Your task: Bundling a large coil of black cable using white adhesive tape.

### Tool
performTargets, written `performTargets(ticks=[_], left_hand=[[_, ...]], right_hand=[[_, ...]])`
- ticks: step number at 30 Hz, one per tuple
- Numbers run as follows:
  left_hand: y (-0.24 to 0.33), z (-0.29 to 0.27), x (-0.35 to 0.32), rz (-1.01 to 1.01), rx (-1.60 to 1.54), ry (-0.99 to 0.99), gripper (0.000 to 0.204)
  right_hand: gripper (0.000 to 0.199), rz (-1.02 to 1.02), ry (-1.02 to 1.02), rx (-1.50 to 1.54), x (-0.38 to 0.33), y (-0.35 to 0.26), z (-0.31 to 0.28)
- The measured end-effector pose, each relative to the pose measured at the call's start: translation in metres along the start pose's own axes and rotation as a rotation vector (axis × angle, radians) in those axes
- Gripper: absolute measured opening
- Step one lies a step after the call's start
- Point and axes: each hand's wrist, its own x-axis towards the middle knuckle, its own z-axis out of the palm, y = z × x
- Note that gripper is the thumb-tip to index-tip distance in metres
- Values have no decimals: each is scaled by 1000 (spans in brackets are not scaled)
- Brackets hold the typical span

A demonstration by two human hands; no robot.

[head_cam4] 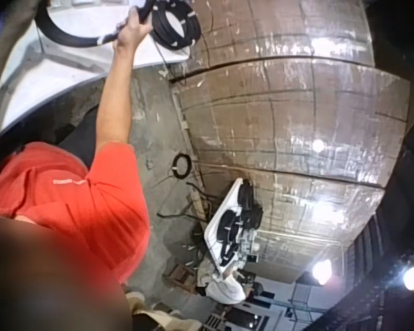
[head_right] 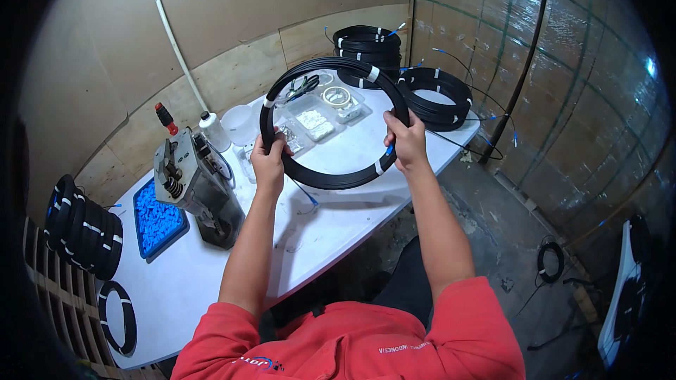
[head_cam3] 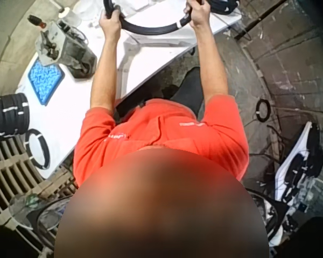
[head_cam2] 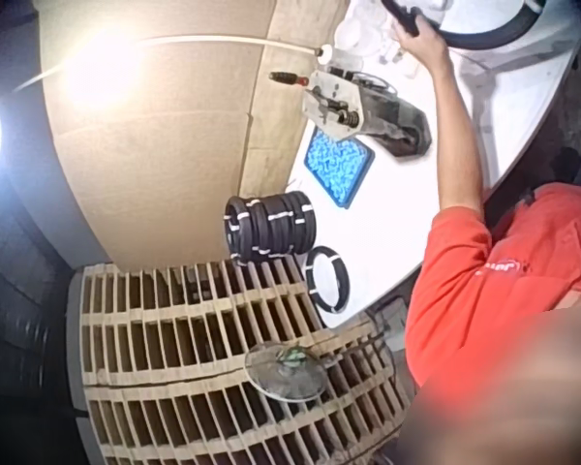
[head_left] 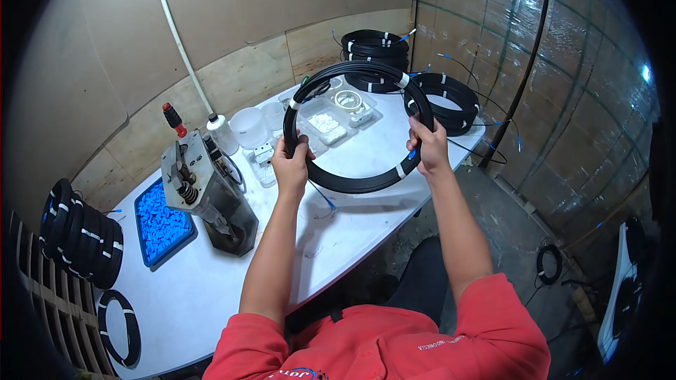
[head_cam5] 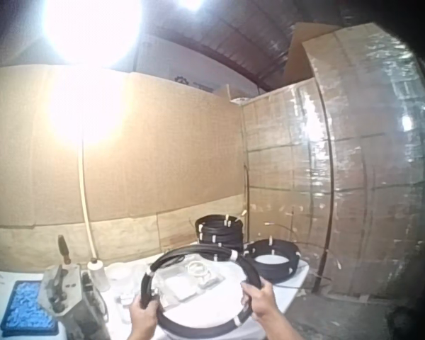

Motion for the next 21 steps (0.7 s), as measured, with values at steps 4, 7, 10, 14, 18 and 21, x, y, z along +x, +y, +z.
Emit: performTargets(ticks=[4, 7, 10, 14, 18, 21], left_hand=[[14, 3, 5, 19, -20, -1, 19], [25, 3, 11, -10, 25, -52, 16], [41, 2, 17, 74, 137, -66, 13], [75, 4, 26, 268, 459, -135, 20], [99, 15, 24, 380, 618, -240, 29], [109, 19, 20, 381, 734, -342, 29]], right_hand=[[14, 31, 28, 108, -11, 15, -2], [14, 42, 2, 202, -14, 30, -9], [18, 67, -17, -12, -15, 36, -11], [30, -79, -91, -179, -2, 25, -15], [45, -257, -161, -472, 11, -2, 1], [55, -394, -274, -557, 9, -26, 20]])
